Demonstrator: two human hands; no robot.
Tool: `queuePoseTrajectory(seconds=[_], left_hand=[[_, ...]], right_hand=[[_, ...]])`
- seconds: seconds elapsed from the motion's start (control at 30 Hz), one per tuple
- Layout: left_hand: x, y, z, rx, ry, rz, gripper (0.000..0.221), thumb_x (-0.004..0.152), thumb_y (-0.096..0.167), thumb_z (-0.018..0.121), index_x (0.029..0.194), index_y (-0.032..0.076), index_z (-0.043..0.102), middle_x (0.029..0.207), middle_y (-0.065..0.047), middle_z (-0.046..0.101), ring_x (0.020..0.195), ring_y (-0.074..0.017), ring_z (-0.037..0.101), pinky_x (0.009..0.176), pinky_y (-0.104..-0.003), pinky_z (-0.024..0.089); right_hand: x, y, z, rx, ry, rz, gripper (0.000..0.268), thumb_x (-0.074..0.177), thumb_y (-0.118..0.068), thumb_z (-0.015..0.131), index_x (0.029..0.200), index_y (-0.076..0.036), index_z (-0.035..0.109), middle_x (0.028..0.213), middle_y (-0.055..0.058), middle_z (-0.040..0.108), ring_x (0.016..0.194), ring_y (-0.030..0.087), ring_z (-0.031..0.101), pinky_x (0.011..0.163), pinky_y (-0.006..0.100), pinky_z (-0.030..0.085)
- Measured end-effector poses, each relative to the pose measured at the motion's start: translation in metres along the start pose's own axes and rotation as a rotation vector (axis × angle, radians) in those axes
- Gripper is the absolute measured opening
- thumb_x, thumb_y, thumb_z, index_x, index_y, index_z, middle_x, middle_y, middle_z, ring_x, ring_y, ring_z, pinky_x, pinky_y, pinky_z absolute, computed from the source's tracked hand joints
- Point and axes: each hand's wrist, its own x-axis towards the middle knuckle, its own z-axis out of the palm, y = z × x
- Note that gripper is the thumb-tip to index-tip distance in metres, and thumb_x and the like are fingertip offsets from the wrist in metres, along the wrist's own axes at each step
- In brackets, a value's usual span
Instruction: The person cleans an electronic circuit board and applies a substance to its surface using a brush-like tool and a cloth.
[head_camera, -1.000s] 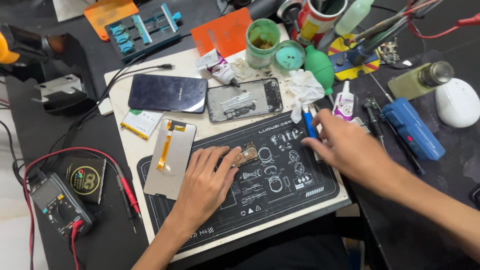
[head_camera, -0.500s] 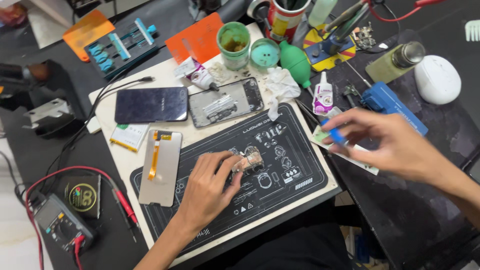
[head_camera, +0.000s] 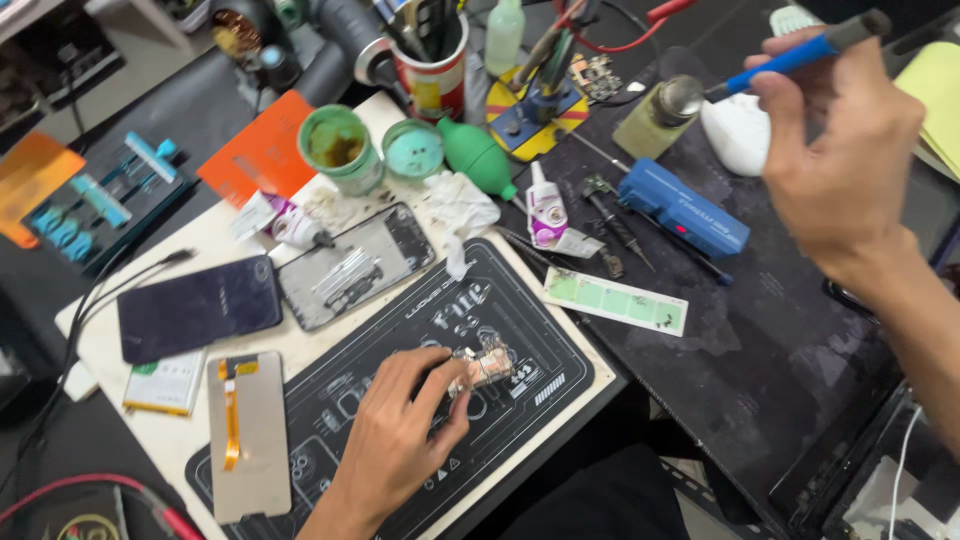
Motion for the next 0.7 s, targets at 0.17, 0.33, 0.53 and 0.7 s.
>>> queuePoseTrajectory(seconds=[0.17, 0.33, 0.53, 0.7], left_hand=[[0.005, 0.002, 0.007, -0.02, -0.013, 0.04, 0.039, 0.073, 0.002, 0.082, 0.109, 0.002, 0.066, 0.109, -0.014, 0.066, 0.097, -0.0319, 0.067, 0.082, -0.042, 0.055], [0.008, 0.004, 0.015, -0.045, -0.027, 0.082, 0.04, 0.072, 0.003, 0.082, 0.108, 0.003, 0.066, 0.109, -0.015, 0.066, 0.098, -0.0323, 0.067, 0.084, -0.042, 0.055], [0.025, 0.016, 0.031, -0.079, -0.095, 0.216, 0.035, 0.079, 0.004, 0.081, 0.11, 0.003, 0.065, 0.111, -0.014, 0.065, 0.098, -0.0311, 0.066, 0.084, -0.041, 0.055], [0.05, 0.035, 0.065, -0.111, -0.18, 0.384, 0.032, 0.087, 0.01, 0.078, 0.114, 0.003, 0.064, 0.112, -0.015, 0.061, 0.101, -0.0337, 0.061, 0.092, -0.046, 0.05]], right_hand=[[0.005, 0.007, 0.007, -0.058, -0.042, 0.042, 0.016, 0.113, 0.003, 0.055, 0.127, 0.009, 0.049, 0.111, 0.019, 0.064, 0.1, 0.03, 0.074, 0.09, 0.038, 0.06], [0.011, 0.002, 0.011, -0.373, -0.341, 0.073, 0.028, 0.1, -0.013, 0.065, 0.126, -0.004, 0.058, 0.11, 0.018, 0.058, 0.082, 0.039, 0.068, 0.074, 0.047, 0.057], [0.01, 0.017, 0.021, -0.316, -0.359, 0.049, 0.048, 0.097, -0.025, 0.076, 0.142, -0.018, 0.061, 0.126, 0.013, 0.061, 0.085, 0.04, 0.07, 0.071, 0.048, 0.057], [0.0, 0.026, 0.01, -0.355, -0.282, 0.012, 0.041, 0.099, -0.025, 0.077, 0.136, -0.016, 0.063, 0.124, 0.008, 0.061, 0.086, 0.036, 0.07, 0.071, 0.045, 0.057]])
